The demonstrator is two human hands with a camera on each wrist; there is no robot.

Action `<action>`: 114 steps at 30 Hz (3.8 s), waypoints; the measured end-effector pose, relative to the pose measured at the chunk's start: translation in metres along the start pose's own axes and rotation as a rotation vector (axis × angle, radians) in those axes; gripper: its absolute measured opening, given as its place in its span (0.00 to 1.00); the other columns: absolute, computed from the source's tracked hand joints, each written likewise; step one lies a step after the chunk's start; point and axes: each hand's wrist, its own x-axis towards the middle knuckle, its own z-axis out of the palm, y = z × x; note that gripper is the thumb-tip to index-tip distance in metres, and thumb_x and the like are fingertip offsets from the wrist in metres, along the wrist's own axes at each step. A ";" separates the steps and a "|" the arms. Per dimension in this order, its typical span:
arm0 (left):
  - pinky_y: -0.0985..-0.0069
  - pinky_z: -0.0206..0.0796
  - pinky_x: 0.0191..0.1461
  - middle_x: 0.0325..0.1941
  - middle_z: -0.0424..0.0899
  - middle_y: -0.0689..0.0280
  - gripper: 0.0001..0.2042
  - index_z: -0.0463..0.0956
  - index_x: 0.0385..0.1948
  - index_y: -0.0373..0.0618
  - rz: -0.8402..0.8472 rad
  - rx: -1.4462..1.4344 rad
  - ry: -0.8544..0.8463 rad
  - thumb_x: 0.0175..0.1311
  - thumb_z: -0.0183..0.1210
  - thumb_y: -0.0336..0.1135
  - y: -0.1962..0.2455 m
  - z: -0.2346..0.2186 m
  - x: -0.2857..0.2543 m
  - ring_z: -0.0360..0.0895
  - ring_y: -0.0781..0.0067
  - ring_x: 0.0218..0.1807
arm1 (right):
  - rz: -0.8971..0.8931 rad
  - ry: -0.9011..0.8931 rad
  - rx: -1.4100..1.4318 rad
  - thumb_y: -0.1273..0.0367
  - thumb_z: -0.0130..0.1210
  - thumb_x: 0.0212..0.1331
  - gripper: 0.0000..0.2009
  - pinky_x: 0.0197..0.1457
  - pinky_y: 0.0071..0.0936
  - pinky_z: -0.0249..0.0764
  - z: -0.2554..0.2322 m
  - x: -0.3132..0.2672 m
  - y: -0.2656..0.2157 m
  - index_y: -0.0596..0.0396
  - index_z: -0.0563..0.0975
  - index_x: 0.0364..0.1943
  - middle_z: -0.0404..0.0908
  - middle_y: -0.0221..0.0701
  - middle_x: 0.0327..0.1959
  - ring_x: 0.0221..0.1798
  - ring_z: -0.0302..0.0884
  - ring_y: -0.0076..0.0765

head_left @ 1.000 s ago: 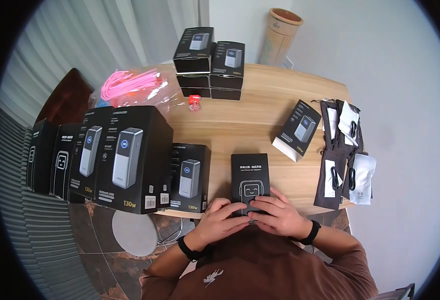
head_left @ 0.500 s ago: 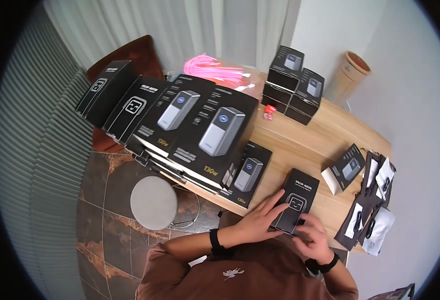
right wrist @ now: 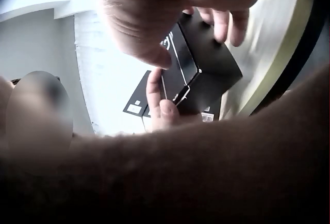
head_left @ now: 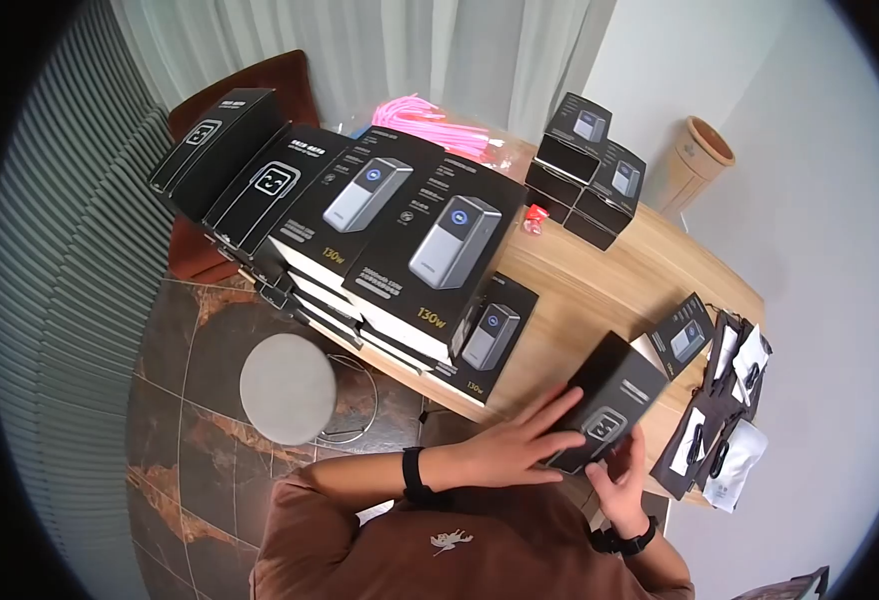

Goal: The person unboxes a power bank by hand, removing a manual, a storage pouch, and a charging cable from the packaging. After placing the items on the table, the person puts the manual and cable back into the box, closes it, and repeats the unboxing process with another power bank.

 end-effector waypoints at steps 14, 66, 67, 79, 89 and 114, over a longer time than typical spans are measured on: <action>0.53 0.60 0.81 0.75 0.74 0.40 0.25 0.68 0.68 0.34 0.229 0.280 0.805 0.78 0.60 0.41 0.084 -0.245 -0.013 0.72 0.45 0.77 | -0.168 -0.633 0.208 0.83 0.65 0.62 0.49 0.72 0.35 0.74 0.144 0.151 -0.212 0.54 0.48 0.85 0.62 0.43 0.78 0.71 0.74 0.36; 0.65 0.71 0.32 0.27 0.83 0.61 0.06 0.77 0.27 0.41 -0.111 0.102 0.291 0.58 0.67 0.26 -0.022 -0.095 -0.091 0.81 0.57 0.27 | 0.170 -0.165 0.224 0.80 0.60 0.71 0.08 0.51 0.21 0.80 0.096 0.188 0.035 0.56 0.79 0.50 0.83 0.25 0.44 0.47 0.82 0.19; 0.65 0.72 0.33 0.27 0.84 0.61 0.06 0.77 0.27 0.40 -0.064 0.099 0.227 0.59 0.67 0.27 -0.019 -0.095 -0.083 0.82 0.57 0.28 | 0.165 -0.138 0.146 0.79 0.61 0.70 0.08 0.48 0.21 0.79 0.087 0.183 0.028 0.56 0.79 0.48 0.83 0.25 0.41 0.44 0.81 0.18; 0.67 0.77 0.34 0.31 0.87 0.61 0.08 0.83 0.33 0.43 -0.066 -0.266 -0.016 0.53 0.73 0.26 -0.018 -0.080 -0.019 0.86 0.58 0.31 | -0.225 0.403 -1.342 0.77 0.66 0.50 0.19 0.48 0.49 0.78 -0.093 0.137 -0.016 0.52 0.82 0.50 0.80 0.40 0.40 0.44 0.81 0.54; 0.69 0.77 0.33 0.35 0.88 0.59 0.07 0.81 0.36 0.40 0.028 -0.147 0.294 0.58 0.69 0.23 -0.004 -0.063 -0.002 0.86 0.60 0.31 | -0.862 -0.048 -1.112 0.76 0.73 0.49 0.17 0.27 0.36 0.64 -0.009 0.133 -0.071 0.53 0.85 0.45 0.66 0.28 0.23 0.25 0.69 0.33; 0.68 0.71 0.29 0.35 0.86 0.67 0.14 0.82 0.37 0.45 0.170 -0.332 -0.032 0.52 0.78 0.33 0.012 -0.104 0.016 0.82 0.64 0.29 | -1.067 -0.350 -0.839 0.68 0.67 0.52 0.15 0.47 0.33 0.75 0.086 0.146 -0.047 0.49 0.88 0.47 0.78 0.26 0.42 0.41 0.75 0.32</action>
